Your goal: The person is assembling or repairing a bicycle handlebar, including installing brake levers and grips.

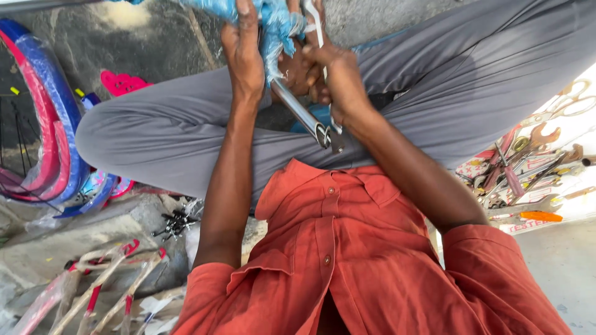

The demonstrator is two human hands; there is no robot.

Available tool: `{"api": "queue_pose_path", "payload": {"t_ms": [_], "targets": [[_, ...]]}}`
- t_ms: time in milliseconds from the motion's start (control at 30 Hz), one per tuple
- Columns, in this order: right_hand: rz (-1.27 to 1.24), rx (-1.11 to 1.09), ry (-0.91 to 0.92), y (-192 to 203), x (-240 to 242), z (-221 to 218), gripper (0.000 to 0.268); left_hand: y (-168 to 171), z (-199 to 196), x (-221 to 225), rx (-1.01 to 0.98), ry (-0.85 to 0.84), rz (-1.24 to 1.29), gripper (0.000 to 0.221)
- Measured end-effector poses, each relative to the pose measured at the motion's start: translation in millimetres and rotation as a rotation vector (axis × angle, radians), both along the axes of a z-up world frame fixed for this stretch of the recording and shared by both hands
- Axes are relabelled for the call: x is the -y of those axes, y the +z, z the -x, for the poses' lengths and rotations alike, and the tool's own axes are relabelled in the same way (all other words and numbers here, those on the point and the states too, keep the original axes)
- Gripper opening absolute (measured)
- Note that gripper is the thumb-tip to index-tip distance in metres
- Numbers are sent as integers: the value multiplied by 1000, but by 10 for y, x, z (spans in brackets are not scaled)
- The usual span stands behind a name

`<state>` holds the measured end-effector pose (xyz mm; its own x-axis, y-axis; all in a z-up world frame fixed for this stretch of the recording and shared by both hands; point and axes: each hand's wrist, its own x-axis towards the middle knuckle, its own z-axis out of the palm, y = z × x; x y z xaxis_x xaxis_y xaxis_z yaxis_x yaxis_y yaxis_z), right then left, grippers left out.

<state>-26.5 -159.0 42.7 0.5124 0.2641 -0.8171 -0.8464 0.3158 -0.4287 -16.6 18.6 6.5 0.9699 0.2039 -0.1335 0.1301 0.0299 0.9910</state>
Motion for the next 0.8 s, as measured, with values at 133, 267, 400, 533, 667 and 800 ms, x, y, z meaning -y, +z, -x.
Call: {"api": "queue_pose_path", "payload": {"t_ms": [133,267,400,533,667,800], "targets": [[9,228,-134,-215,155,-63,24,142,1,57,14,-147,-18,47],[5,504,-168,-150,166,-132,7,198,19,94,192,-253,-157,49],[35,517,-143,-255,161,-105,7,97,48,87,128,-216,-124,46],[164,781,-141,-369,141,-62,10,-125,96,12,15,-172,-26,33],[265,955,-57,-279,132,-151,13,-92,68,39,11,-191,-63,23],[260,972,-7,-318,123,-224,15,75,32,96,53,-179,10,30]]}}
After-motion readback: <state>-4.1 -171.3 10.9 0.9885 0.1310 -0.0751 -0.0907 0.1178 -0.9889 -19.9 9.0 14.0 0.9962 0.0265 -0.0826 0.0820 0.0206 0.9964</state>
